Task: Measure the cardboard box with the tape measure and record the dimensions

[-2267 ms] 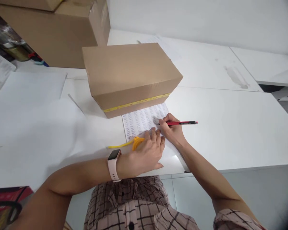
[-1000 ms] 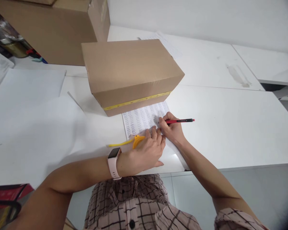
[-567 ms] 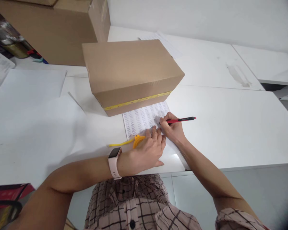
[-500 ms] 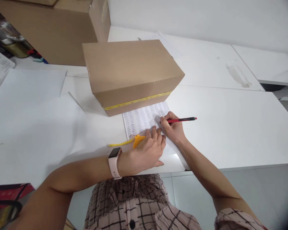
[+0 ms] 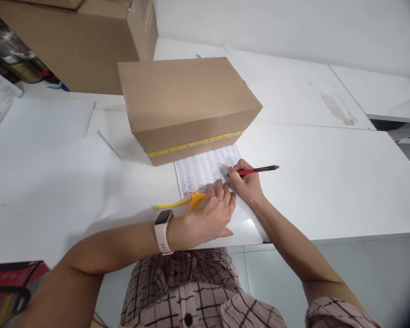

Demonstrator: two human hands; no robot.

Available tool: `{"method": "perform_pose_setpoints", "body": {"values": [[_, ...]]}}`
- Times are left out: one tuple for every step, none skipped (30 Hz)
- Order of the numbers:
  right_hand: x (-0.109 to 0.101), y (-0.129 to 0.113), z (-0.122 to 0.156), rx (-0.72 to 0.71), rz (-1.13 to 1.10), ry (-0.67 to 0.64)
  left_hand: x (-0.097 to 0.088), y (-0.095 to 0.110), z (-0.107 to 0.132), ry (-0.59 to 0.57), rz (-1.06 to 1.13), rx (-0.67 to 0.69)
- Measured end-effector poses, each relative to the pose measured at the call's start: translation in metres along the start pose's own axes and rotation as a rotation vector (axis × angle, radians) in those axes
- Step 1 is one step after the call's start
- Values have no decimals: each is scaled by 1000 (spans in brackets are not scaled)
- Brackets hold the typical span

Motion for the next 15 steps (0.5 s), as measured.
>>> {"method": "perform_pose_setpoints", "body": {"values": [[-1, 0, 0, -9, 1, 8, 0, 0, 0, -6, -1, 1], [-1, -1, -1, -19, 2, 14, 0, 0, 0, -9, -2, 2], [-1, -1, -1, -27, 4, 14, -1, 0, 0, -9, -2, 5], [-1, -1, -1, -30, 5, 10, -1, -1, 0, -7, -1, 6], [0, -1, -1, -29, 8, 3, -1, -1, 0, -4, 1, 5], [0, -1, -1, -24, 9, -3, -2, -1, 0, -1, 4, 2], [0, 0, -1, -17, 10, -6, -2, -2, -1, 2, 9, -1], [0, 1, -1, -12, 10, -7, -2, -2, -1, 4, 14, -5], [0, 1, -1, -9, 9, -8, -2, -2, -1, 4, 19, -7], [-1, 1, -1, -9, 8, -7, -2, -2, 0, 3, 24, -10], [-1, 1, -1, -10, 8, -7, -2, -2, 0, 2, 28, -11], [-2, 1, -2, -11, 10, -5, -2, -2, 0, 0, 30, -12], [-2, 1, -2, -10, 12, -2, -2, -2, 0, -1, 32, -12], [-3, 1, -2, -7, 15, 5, -2, -2, 0, -3, 34, -12], [-3, 1, -3, -4, 15, 15, -2, -2, 0, -3, 37, -14]]}}
Point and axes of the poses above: each hand's wrist, its own z-axis away from the middle knuckle, its own x-axis out of the palm, y = z × x, the point moved 7 cm from there along -z, towards the middle knuckle, and after that the axes turned 7 degrees about y, right-handed, at the moved point
